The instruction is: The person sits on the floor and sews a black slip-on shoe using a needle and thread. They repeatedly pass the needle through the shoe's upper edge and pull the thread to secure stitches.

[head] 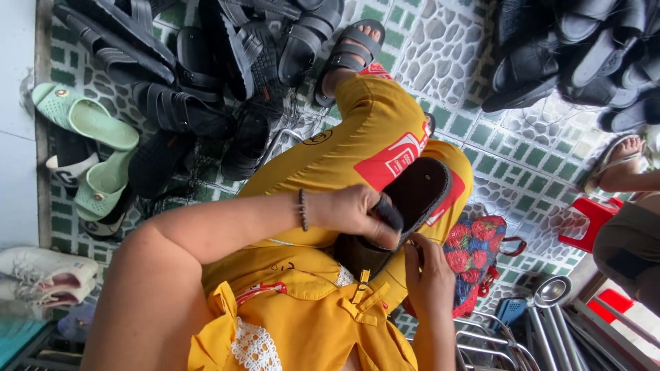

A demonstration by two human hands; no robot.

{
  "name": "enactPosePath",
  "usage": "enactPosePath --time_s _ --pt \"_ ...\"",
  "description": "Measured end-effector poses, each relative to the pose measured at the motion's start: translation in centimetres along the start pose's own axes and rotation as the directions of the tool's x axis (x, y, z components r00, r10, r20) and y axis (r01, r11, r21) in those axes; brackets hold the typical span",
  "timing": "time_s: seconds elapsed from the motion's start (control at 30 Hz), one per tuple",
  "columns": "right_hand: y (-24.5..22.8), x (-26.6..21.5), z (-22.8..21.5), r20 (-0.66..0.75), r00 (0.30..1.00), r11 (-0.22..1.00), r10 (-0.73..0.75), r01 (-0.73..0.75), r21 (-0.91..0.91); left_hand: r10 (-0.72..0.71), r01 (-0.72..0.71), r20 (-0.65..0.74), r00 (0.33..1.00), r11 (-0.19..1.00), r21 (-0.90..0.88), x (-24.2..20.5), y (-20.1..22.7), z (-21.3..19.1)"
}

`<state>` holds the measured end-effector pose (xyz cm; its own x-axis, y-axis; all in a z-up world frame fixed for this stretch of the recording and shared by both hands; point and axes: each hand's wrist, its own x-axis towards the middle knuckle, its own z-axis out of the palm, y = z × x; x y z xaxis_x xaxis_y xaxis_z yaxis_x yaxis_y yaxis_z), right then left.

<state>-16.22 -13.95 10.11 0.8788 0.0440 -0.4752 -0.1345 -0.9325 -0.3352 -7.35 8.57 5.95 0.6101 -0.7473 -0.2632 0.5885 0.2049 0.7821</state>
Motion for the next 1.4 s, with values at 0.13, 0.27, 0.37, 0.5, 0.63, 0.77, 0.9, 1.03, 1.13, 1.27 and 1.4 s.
enactPosePath --time_s 0.13,0.27,0.37,0.5,0.63,0.77,0.9,1.03,1.13,1.27,1.4 --pt "0.5 -1.1 2.4 -0.180 0.983 0.988 -0.048 0.073 0.136 0.210 -0.065 -0.063 0.976 0.551 0.832 5.7 -7.1 -0.8" --pt "0.6 -1.2 2.4 -0.207 0.978 0.988 -0.038 0.068 0.136 -0.161 -0.045 0.122 0.979 0.417 0.908 6.2 -4.7 0.1" --pt "1.5 -0.8 2.2 -0.195 0.977 0.990 -0.089 0.109 0.094 -0.280 -0.035 0.204 0.938 0.509 0.860 5.4 -3.6 -0.9" --pt "3.2 0.5 2.7 -0.146 0.980 0.988 -0.137 0.146 0.048 -0.280 -0.242 0.302 0.911 0.230 0.943 6.3 -6.7 -1.2" --pt "3.1 0.6 0.0 -0.053 0.981 0.981 -0.188 0.191 0.038 -0.324 -0.244 0.276 0.905 0.137 0.960 7.1 -5.1 -0.4" --pt "5.0 0.2 -0.9 0.047 0.957 0.955 -0.287 0.289 -0.069 -0.212 -0.178 0.242 0.947 0.282 0.943 7.2 -4.9 -0.1" --pt "5.3 -0.3 -0.7 -0.002 0.959 0.958 -0.285 0.284 -0.037 -0.122 -0.169 0.209 0.970 0.276 0.946 6.9 -5.9 0.8" --pt "5.7 -0.8 0.2 -0.060 0.932 0.916 -0.356 0.336 -0.220 -0.236 -0.055 0.147 0.961 0.360 0.931 6.1 -2.8 0.8" --pt "6.7 -2.1 -1.5 0.258 0.965 0.836 0.052 0.099 -0.540 -0.295 0.121 0.014 0.955 0.436 0.892 6.3 -2.1 0.2" --pt "12.5 -6.3 0.3 -0.031 0.979 0.919 0.200 -0.198 -0.341 -0.103 -0.052 0.112 0.988 0.463 0.885 6.6 -4.9 0.3" --pt "10.8 -6.6 2.1 0.058 0.971 0.897 0.232 -0.236 0.374 0.134 -0.199 0.157 0.978 0.418 0.886 5.7 -3.4 0.8"
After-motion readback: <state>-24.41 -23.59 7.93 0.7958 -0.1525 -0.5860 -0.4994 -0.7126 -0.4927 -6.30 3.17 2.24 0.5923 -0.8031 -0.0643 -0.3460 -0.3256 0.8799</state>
